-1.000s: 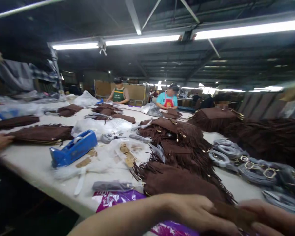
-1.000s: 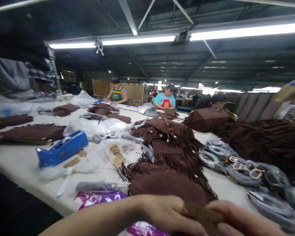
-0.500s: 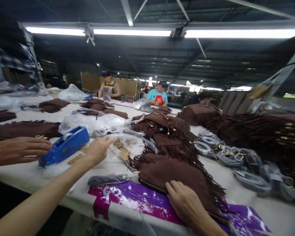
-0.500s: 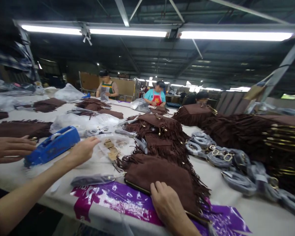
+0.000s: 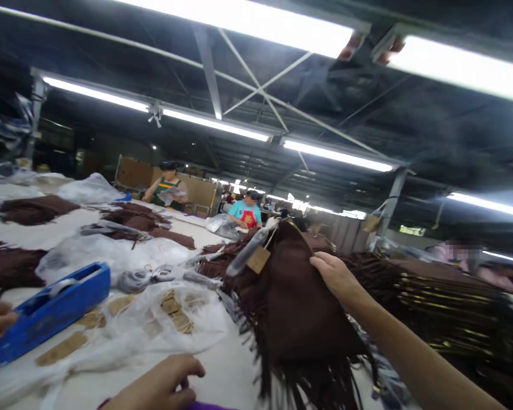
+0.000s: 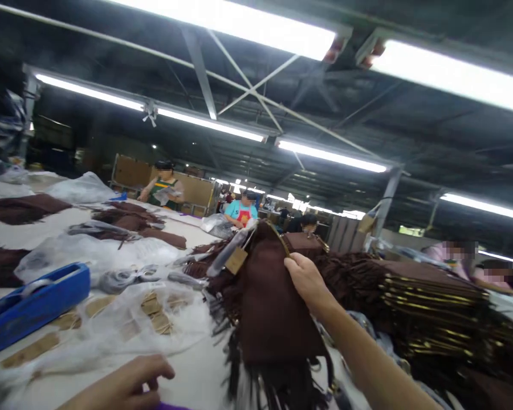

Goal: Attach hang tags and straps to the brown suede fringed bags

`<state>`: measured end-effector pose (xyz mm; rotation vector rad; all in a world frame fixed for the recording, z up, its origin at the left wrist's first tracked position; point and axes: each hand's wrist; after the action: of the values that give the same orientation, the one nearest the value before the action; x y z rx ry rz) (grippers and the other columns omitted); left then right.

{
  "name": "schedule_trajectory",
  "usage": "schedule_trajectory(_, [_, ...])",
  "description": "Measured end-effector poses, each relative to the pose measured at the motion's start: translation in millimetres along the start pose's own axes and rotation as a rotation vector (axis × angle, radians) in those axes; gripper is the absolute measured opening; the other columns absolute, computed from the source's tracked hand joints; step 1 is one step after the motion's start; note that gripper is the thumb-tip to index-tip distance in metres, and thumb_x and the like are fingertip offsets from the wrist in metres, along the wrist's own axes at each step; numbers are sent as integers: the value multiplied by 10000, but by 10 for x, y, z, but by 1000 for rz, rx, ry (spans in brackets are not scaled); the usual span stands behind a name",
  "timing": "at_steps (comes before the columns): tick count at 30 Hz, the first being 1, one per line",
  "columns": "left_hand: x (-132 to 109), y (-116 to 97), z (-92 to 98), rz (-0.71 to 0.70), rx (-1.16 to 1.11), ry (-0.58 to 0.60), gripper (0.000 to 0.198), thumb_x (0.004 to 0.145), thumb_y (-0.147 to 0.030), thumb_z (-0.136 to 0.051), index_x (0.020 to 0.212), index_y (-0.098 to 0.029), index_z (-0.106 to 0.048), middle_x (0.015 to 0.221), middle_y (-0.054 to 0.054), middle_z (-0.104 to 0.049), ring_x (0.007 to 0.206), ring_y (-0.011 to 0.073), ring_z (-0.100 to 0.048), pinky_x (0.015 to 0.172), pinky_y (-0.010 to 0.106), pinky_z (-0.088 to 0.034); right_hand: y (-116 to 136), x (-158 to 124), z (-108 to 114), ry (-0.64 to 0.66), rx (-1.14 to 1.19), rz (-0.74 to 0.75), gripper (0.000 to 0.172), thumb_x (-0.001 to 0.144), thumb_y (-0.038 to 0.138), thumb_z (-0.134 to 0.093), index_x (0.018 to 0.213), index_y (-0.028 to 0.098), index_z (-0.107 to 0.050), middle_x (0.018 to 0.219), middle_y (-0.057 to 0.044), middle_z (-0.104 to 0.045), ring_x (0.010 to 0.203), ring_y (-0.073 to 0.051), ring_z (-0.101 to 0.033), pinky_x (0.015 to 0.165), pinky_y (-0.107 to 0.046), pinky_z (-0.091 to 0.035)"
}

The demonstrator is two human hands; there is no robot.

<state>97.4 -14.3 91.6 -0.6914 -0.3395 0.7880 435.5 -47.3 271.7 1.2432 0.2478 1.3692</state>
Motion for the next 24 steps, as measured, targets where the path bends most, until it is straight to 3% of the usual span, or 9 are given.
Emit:
schedule_trajectory(4, [341,54,41,-46,-264,-165,465,762,-410,-497,1170,-224,-619,1226,63,-638,1079,247,-594,919,339,-467,122,-272,41,-179,325,-6,197,738,426,-603,820,255,-551,744,26,-700,669,-189,-646,580,-295,-516])
schedule_trajectory(6, [459,41,124,-8,-420,-208,518,728,-453,-501,1161,-189,-606,1228,86,-632,1053,260,-607,834,336,-504,24,-556,-134,-189,557,-80,255,688,371,-716,848,247,-561,873,14,-730,772,-188,-675,657,-298,-555])
schedule_trajectory(9, [553,24,232,53,-579,-233,546,658,-376,-508,1147,-145,-584,1149,100,-663,937,255,-650,745,334,-525,-320,-1074,-594,-133,830,-312,306,667,295,-785,869,226,-566,925,-8,-732,842,-190,-686,706,-298,-572])
schedule_trajectory(12, [557,-2,167,43,-459,-342,592,669,-334,-490,1216,-119,-556,1185,126,-657,1033,288,-635,882,403,-509,-726,-1580,-1063,-173,864,-585,332,633,264,-817,768,227,-516,785,21,-693,766,-168,-684,680,-283,-581])
schedule_trajectory(14, [494,-75,-7,-21,-224,-378,564,726,-348,-483,1225,-101,-571,1255,156,-625,1171,310,-571,1018,439,-434,-907,-1826,-1246,-160,843,-707,357,644,261,-821,699,230,-470,695,43,-645,697,-144,-675,683,-278,-586])
schedule_trajectory(15, [447,-135,-125,-77,-100,-342,541,755,-352,-484,1222,-97,-584,1289,167,-605,1222,309,-536,1063,440,-395,-954,-1908,-1282,-130,834,-738,353,662,265,-815,686,228,-464,682,46,-633,690,-135,-676,697,-273,-586])
schedule_trajectory(19, [301,-420,-666,-257,280,-42,538,784,-299,-576,1303,-158,-561,1423,161,-503,1312,301,-461,1108,458,-344,-911,-1994,-1067,137,744,-767,247,694,297,-792,738,175,-582,730,-15,-677,695,-160,-699,630,-273,-574])
schedule_trajectory(21, [323,-486,-874,-270,420,-16,521,789,-215,-584,1309,-191,-561,1429,150,-501,1317,308,-458,1096,486,-349,-872,-1965,-796,269,633,-712,236,703,328,-779,737,145,-634,693,-38,-687,591,-170,-670,524,-269,-530])
schedule_trajectory(24, [443,-425,-1027,-265,514,-39,468,829,-135,-524,1287,-211,-581,1404,133,-533,1301,303,-481,1080,505,-362,-999,-1909,-306,222,267,-444,165,802,330,-667,760,170,-662,664,-6,-676,605,-153,-626,589,-268,-500])
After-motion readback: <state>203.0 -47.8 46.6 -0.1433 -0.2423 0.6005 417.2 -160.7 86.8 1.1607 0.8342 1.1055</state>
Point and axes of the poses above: each hand's wrist, its own x-axis towards the middle knuckle, its own z-axis out of the back of the hand, y = z × x
